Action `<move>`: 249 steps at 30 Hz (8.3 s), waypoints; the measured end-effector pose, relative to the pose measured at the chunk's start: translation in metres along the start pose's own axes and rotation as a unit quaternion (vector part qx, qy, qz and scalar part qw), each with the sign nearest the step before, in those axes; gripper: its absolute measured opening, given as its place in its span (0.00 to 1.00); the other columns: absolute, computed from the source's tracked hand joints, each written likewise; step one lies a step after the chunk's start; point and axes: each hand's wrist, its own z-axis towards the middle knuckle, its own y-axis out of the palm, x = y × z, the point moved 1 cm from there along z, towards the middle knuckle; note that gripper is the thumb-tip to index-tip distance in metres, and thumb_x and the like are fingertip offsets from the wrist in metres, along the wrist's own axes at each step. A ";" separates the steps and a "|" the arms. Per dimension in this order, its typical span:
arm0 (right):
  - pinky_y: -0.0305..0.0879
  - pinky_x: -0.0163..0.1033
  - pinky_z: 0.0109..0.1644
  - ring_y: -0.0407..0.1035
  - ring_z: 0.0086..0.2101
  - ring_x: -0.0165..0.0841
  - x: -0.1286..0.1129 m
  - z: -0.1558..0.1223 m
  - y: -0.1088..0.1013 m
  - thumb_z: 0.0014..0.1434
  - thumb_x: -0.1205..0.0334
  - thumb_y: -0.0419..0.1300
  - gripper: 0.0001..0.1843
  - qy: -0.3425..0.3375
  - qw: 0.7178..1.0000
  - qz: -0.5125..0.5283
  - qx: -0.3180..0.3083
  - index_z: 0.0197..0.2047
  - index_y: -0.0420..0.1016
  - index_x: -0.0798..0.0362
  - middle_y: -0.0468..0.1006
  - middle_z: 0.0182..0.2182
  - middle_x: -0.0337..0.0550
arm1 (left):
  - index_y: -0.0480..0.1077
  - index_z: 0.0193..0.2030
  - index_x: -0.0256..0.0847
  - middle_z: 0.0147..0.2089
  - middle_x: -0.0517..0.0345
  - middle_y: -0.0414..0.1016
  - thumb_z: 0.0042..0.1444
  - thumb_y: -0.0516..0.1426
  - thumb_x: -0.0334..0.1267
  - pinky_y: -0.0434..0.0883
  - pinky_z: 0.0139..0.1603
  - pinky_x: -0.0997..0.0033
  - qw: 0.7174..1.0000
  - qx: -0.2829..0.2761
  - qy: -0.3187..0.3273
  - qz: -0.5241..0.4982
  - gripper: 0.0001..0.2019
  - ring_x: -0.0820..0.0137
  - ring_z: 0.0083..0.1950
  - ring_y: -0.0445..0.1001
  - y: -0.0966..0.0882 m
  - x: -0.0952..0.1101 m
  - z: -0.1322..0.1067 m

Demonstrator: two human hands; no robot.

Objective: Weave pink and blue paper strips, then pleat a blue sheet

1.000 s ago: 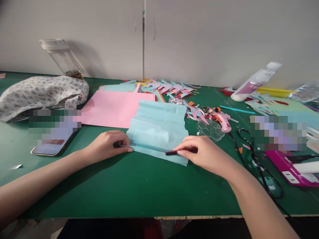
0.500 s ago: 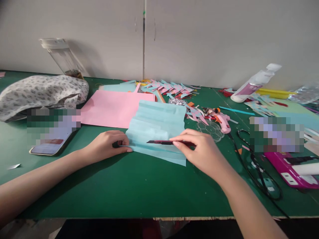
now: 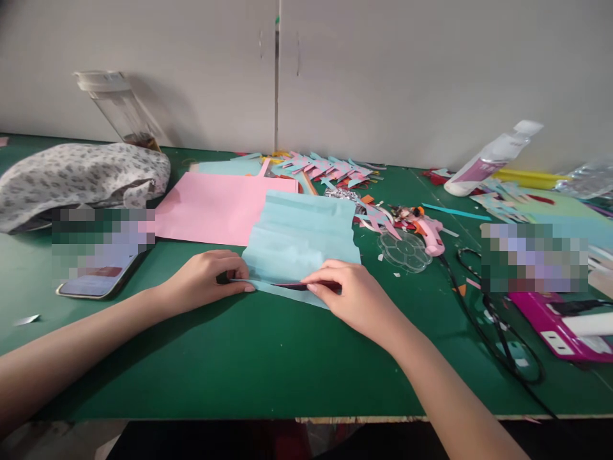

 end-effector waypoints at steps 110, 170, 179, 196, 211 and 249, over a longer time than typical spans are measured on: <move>0.59 0.37 0.29 0.65 0.26 0.29 -0.001 -0.004 0.002 0.59 0.56 0.53 0.12 0.008 1.000 0.020 -0.003 0.36 0.79 0.46 0.75 0.32 0.40 | 0.72 0.30 0.42 0.30 0.63 0.74 0.53 0.58 0.46 0.64 0.40 0.70 0.996 -0.040 0.055 -0.061 0.10 0.74 0.32 0.69 -0.004 -0.001 0.001; 0.60 0.37 0.31 0.66 0.28 0.30 -0.005 -0.004 0.007 0.59 0.57 0.54 0.11 0.004 0.999 0.028 0.033 0.36 0.78 0.46 0.75 0.34 0.39 | 0.72 0.30 0.43 0.28 0.64 0.73 0.53 0.58 0.46 0.63 0.39 0.71 0.996 -0.042 0.055 -0.054 0.09 0.75 0.31 0.68 -0.005 0.001 0.002; 0.60 0.37 0.30 0.65 0.28 0.30 -0.007 0.000 0.020 0.60 0.57 0.53 0.11 0.021 0.998 0.066 0.007 0.36 0.77 0.46 0.74 0.35 0.40 | 0.72 0.30 0.42 0.28 0.64 0.72 0.53 0.58 0.46 0.63 0.37 0.72 0.996 -0.042 0.048 -0.057 0.10 0.75 0.31 0.67 -0.006 0.002 0.002; 0.56 0.35 0.27 0.61 0.24 0.27 -0.003 -0.006 0.013 0.59 0.55 0.53 0.12 0.032 0.997 0.058 -0.039 0.38 0.78 0.45 0.73 0.31 0.39 | 0.72 0.30 0.42 0.28 0.64 0.73 0.53 0.58 0.44 0.63 0.38 0.71 0.996 -0.041 0.058 -0.057 0.08 0.75 0.31 0.68 -0.005 0.001 0.001; 0.57 0.36 0.29 0.64 0.25 0.28 0.003 -0.010 0.000 0.59 0.53 0.54 0.13 0.034 0.998 0.014 -0.043 0.37 0.79 0.44 0.75 0.33 0.40 | 0.72 0.30 0.43 0.29 0.64 0.73 0.52 0.58 0.44 0.64 0.39 0.71 0.996 -0.042 0.049 -0.056 0.08 0.74 0.32 0.69 -0.005 0.001 0.001; 0.64 0.39 0.33 0.69 0.31 0.33 -0.008 -0.008 0.017 0.60 0.56 0.52 0.12 0.018 0.998 0.054 0.021 0.37 0.78 0.45 0.76 0.36 0.41 | 0.72 0.30 0.42 0.28 0.64 0.72 0.53 0.58 0.45 0.63 0.37 0.72 0.996 -0.044 0.053 -0.060 0.09 0.75 0.31 0.67 -0.007 0.002 0.001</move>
